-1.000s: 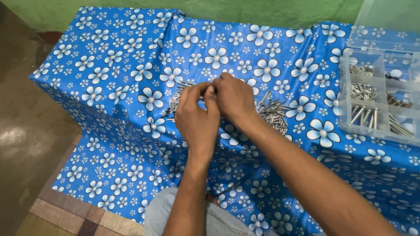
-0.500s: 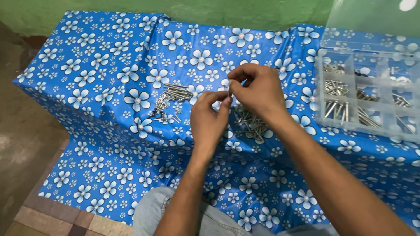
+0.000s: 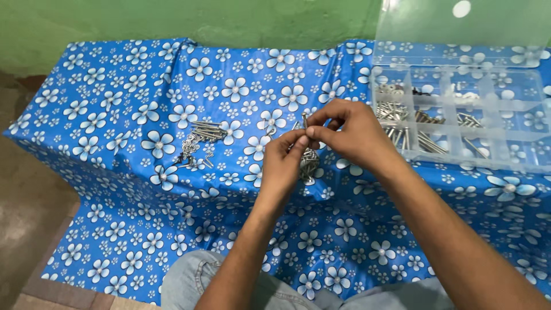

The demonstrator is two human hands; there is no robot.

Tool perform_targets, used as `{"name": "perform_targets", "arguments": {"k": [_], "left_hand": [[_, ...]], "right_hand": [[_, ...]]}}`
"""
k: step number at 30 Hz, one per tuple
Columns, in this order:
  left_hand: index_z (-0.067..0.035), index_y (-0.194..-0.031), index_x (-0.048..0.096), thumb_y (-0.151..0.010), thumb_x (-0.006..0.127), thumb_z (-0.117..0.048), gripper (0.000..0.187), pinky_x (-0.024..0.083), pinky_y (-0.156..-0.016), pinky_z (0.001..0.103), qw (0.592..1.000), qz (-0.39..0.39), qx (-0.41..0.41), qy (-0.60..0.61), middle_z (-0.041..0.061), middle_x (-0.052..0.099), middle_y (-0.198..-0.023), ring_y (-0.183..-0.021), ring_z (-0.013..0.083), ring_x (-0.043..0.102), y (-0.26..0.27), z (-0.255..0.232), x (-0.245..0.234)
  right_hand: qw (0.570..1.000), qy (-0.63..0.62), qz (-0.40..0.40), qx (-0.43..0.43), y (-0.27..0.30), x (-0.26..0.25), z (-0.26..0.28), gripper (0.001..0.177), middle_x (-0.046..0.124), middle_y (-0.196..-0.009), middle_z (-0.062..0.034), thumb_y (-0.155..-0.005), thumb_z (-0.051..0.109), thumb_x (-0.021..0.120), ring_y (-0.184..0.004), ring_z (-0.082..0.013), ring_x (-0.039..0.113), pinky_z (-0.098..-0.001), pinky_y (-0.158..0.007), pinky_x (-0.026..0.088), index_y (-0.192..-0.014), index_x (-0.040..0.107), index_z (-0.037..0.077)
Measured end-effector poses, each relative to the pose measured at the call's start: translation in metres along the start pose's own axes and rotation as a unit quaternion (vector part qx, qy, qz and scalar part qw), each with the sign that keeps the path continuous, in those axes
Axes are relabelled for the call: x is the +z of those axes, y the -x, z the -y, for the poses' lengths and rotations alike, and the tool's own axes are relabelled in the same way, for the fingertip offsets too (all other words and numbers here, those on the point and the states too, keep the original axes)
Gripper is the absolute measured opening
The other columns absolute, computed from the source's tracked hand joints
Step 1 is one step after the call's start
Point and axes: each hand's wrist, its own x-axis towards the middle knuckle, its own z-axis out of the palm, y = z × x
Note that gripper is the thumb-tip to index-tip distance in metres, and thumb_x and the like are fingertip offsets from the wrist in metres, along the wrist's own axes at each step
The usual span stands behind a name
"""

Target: The person sorts various metal screws, nails, and fasteners by picking them up from a pile on a blue floral surface and placing them into the compartments of a clear plastic organizer box.

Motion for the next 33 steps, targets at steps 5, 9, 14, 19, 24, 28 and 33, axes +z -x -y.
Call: {"name": "perform_targets", "arguments": {"k": [5,9,14,19,24,28,33], "left_hand": [[0.003,-0.112,0.075,-0.102,0.061,-0.017,0.026,0.051,-0.074,0.026,0.998,0.016,0.032,-0.053,0.006,0.078,-0.093,-0.081,0.0085,0.065,0.0,-0.021,0.026],[-0.003,-0.111,0.078,-0.095,0.067,-0.021,0.026,0.048,-0.06,0.027,0.99,-0.016,0.011,-0.141,0.005,0.078,-0.083,-0.066,0.0088,0.059,0.004,-0.046,0.054],[-0.006,-0.105,0.08,-0.092,0.069,-0.02,0.022,0.051,-0.061,0.028,0.988,-0.01,0.044,-0.15,0.005,0.08,-0.087,-0.068,0.0105,0.065,0.004,-0.059,0.089],[-0.009,-0.101,0.079,-0.091,0.072,-0.023,0.019,0.057,-0.074,0.03,0.977,-0.015,0.103,-0.184,0.006,0.081,-0.091,-0.083,0.0162,0.077,0.009,-0.065,0.123],[-0.016,-0.097,0.08,-0.088,0.072,-0.028,0.018,0.057,-0.071,0.035,0.966,-0.011,0.052,-0.251,0.003,0.08,-0.089,-0.083,0.0214,0.077,0.015,-0.081,0.162],[-0.017,-0.096,0.079,-0.086,0.072,-0.031,0.018,0.058,-0.07,0.035,0.967,0.008,0.074,-0.244,0.001,0.079,-0.088,-0.081,0.0207,0.077,0.014,-0.084,0.19],[-0.018,-0.095,0.079,-0.085,0.071,-0.032,0.019,0.056,-0.068,0.036,0.965,0.032,0.076,-0.249,0.0,0.08,-0.087,-0.078,0.0222,0.077,0.014,-0.076,0.218]], "right_hand": [[1.0,-0.006,-0.027,0.004,0.014,-0.024,-0.003,0.019,0.075,-0.092,-0.0048,-0.079,0.02,0.081,-0.075,-0.0125,0.067,-0.0274,-0.068,0.054,-0.093,0.079,0.007],[0.996,-0.009,-0.083,-0.017,0.029,-0.046,-0.002,0.019,0.075,-0.095,-0.0058,-0.079,0.019,0.079,-0.078,-0.0115,0.069,-0.0271,-0.07,0.055,-0.091,0.078,0.005],[0.993,0.014,-0.114,0.006,0.05,-0.075,-0.002,0.017,0.076,-0.094,-0.0047,-0.082,0.018,0.078,-0.076,-0.0104,0.07,-0.0253,-0.066,0.055,-0.091,0.077,0.004],[0.988,0.047,-0.141,0.033,0.07,-0.104,-0.004,0.017,0.077,-0.093,-0.0028,-0.083,0.017,0.079,-0.079,-0.0091,0.071,-0.0242,-0.063,0.053,-0.095,0.077,0.005],[0.983,0.043,-0.165,0.06,0.094,-0.135,-0.01,0.018,0.077,-0.095,-0.0029,-0.086,0.016,0.078,-0.079,-0.0082,0.069,-0.0231,-0.062,0.053,-0.101,0.078,0.006],[0.979,0.057,-0.182,0.072,0.11,-0.16,-0.018,0.019,0.078,-0.098,-0.0037,-0.089,0.016,0.078,-0.08,-0.0082,0.07,-0.023,-0.063,0.053,-0.105,0.078,0.006],[0.976,0.071,-0.181,0.097,0.124,-0.184,-0.032,0.018,0.078,-0.098,-0.0046,-0.089,0.016,0.077,-0.08,-0.0095,0.07,-0.0241,-0.065,0.054,-0.103,0.078,0.005]]}}
